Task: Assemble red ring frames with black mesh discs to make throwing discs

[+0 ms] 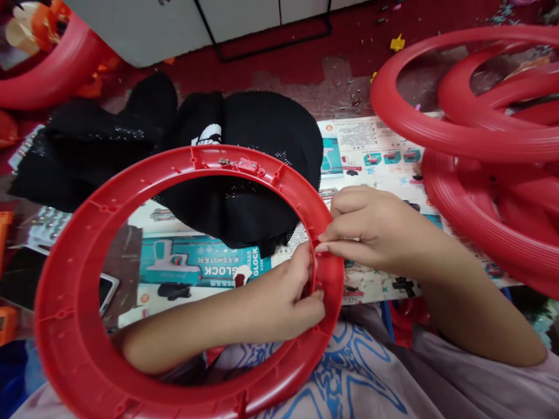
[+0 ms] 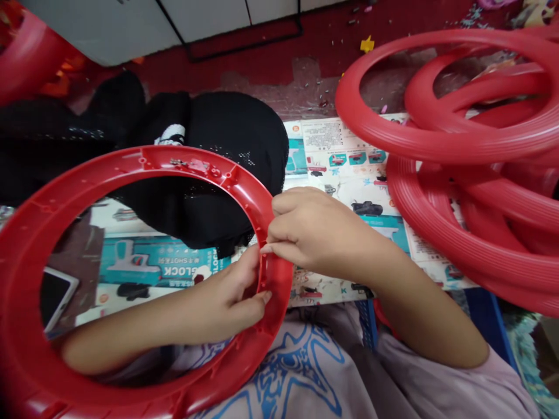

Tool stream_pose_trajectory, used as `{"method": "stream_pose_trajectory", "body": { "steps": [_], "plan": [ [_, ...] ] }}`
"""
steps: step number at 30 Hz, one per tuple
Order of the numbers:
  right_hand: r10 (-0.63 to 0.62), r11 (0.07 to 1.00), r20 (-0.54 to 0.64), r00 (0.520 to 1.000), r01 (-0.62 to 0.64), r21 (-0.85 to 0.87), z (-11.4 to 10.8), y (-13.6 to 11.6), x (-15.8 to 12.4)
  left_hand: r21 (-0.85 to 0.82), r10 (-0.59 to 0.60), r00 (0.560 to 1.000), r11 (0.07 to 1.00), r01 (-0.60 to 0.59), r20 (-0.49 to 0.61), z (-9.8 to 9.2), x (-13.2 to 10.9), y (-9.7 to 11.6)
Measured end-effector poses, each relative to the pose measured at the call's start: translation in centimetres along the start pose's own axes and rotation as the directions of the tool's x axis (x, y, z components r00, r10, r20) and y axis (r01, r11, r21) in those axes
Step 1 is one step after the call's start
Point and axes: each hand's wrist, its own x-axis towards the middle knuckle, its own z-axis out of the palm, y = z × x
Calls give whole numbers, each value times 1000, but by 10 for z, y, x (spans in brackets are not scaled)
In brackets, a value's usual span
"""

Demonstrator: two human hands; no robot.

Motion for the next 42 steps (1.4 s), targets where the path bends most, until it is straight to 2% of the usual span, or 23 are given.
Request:
{"method": "stream_pose_trajectory", "body": {
  "steps": [2, 6, 8, 10, 12, 15, 18, 20, 24, 28, 31, 34, 36, 39, 40, 42],
  "plan": [
    [21, 1000, 18, 1000, -22, 7, -1, 0, 0, -14, 21, 1000, 1000, -21, 0, 1, 1, 0],
    [57, 996, 64, 996, -61, 63, -2, 1, 0, -91, 31, 996, 996, -23, 85, 0, -1, -2],
    [67, 994, 63, 996, -73, 84, -4, 1, 0, -195, 49, 993, 980, -26, 111, 0, -2, -2],
    [68, 994, 42, 997, -72, 87, -4, 1, -1, -366, 83, 991, 930, -37, 108, 1, -1, -1],
    [63, 995, 21, 998, -64, 75, -3, 0, 0, -559, 92, 994, 828, -41, 63, 4, 3, 1],
    [70, 996, 39, 997, -72, 54, 1, 0, 2, -698, 4, 993, 711, -87, -119, 10, 12, 2],
    [79, 996, 85, 993, -82, 36, 3, 0, 4, -632, -41, 960, 760, -151, -278, 14, 19, 0],
    [74, 997, 82, 994, -72, -25, 1, 2, 3, -524, -16, 957, 839, -145, -291, 13, 18, -3],
    [-8, 988, 68, 998, 18, -154, -8, 5, -1, -225, 49, 978, 970, -95, -203, 4, 9, -8],
    [-139, 975, 32, 990, 142, -170, -6, 4, -2, -45, 11, 998, 999, -14, -58, -2, 3, -6],
    [-132, 980, 7, 991, 131, -149, 0, 4, 1, -16, 4, 1000, 1000, -4, -12, -2, 1, -3],
    [-58, 994, -1, 998, 58, -93, 4, 6, 2, -160, 22, 1000, 987, -18, 22, 0, 1, -3],
    [-40, 997, 9, 999, 40, -71, 4, 8, 2, -382, 84, 996, 921, -77, 2, 3, 3, -3],
    [-67, 991, 7, 998, 67, -112, 5, 7, 2, -686, 149, 984, 706, -176, -99, 7, 11, -5],
    [-84, 987, 2, 996, 84, -134, 5, 6, 2, -736, 156, 979, 647, -199, -128, 8, 13, -6],
    [-119, 980, -9, 993, 116, -165, 6, 5, 2, -765, 153, 973, 601, -232, -174, 9, 18, -9]
  ]
}}
